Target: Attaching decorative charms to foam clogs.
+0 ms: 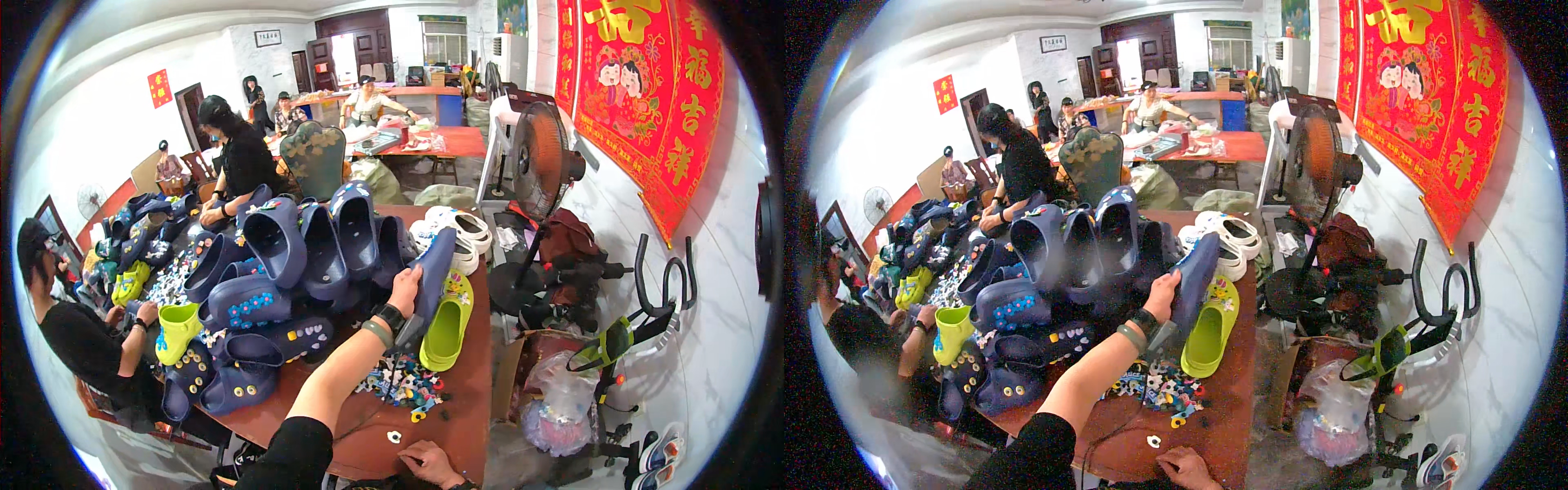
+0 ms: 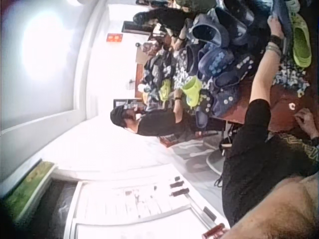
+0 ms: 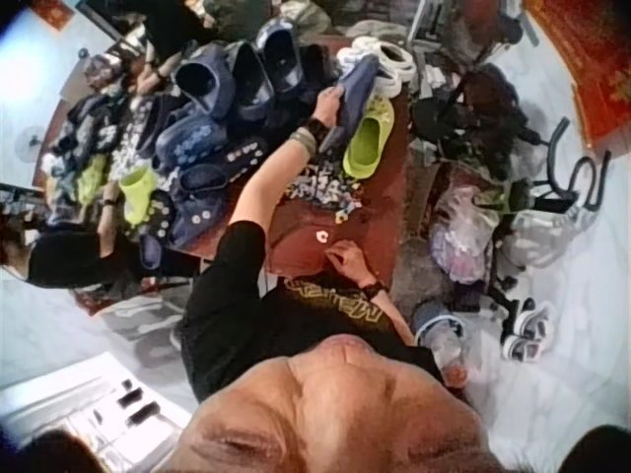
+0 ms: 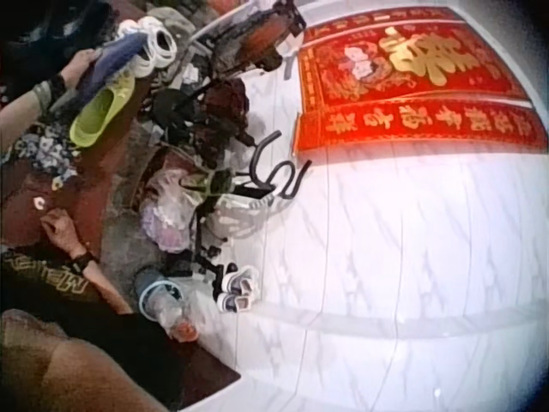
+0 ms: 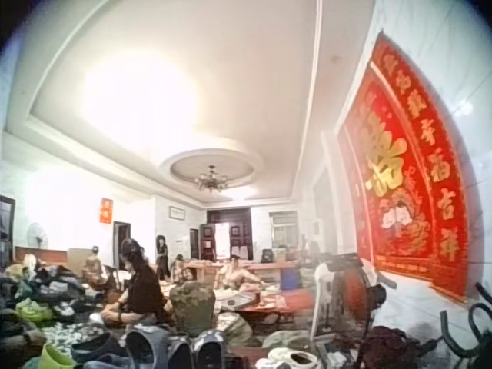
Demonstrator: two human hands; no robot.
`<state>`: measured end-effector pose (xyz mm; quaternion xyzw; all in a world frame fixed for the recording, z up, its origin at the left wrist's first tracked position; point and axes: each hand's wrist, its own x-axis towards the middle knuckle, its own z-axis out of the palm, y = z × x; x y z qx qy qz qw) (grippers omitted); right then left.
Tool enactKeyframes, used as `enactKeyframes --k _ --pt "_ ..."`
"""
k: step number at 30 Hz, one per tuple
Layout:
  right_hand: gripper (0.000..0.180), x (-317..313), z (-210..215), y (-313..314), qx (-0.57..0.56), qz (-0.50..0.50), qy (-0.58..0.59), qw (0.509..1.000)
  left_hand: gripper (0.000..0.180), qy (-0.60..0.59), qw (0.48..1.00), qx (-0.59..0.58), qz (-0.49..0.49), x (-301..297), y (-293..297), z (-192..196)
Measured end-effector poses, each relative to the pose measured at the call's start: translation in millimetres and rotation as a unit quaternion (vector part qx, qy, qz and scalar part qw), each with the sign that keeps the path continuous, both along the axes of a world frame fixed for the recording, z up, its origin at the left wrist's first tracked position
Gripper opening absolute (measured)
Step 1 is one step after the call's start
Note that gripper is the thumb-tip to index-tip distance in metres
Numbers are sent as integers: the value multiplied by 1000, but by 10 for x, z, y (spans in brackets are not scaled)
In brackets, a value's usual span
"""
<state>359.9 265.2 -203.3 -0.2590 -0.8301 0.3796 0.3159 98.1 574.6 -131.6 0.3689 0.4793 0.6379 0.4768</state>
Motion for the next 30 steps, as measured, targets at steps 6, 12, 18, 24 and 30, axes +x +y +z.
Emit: enactKeyframes --k 6,12,18,24,30 --pt "10 6 -78 105 -24 -13 4 1000 45 -209 973 -27 -94 212 -480 873" --pt "10 -14 -160 79 -10 -37 -18 999 46 -92 967 32 -235 331 -1792 1498" --pt "12 76 -230 -83 -28 -34 6 999 52 79 924 -62 -368 210 -3311 1010" --pt "7 103 -210 -83 -52 -90 -50 993 45 316 891 -125 -300 -181 -4296 72" --pt "17 -221 216 235 -304 -225 105 920 31 360 917 -114 -128 -215 -4380 -219"
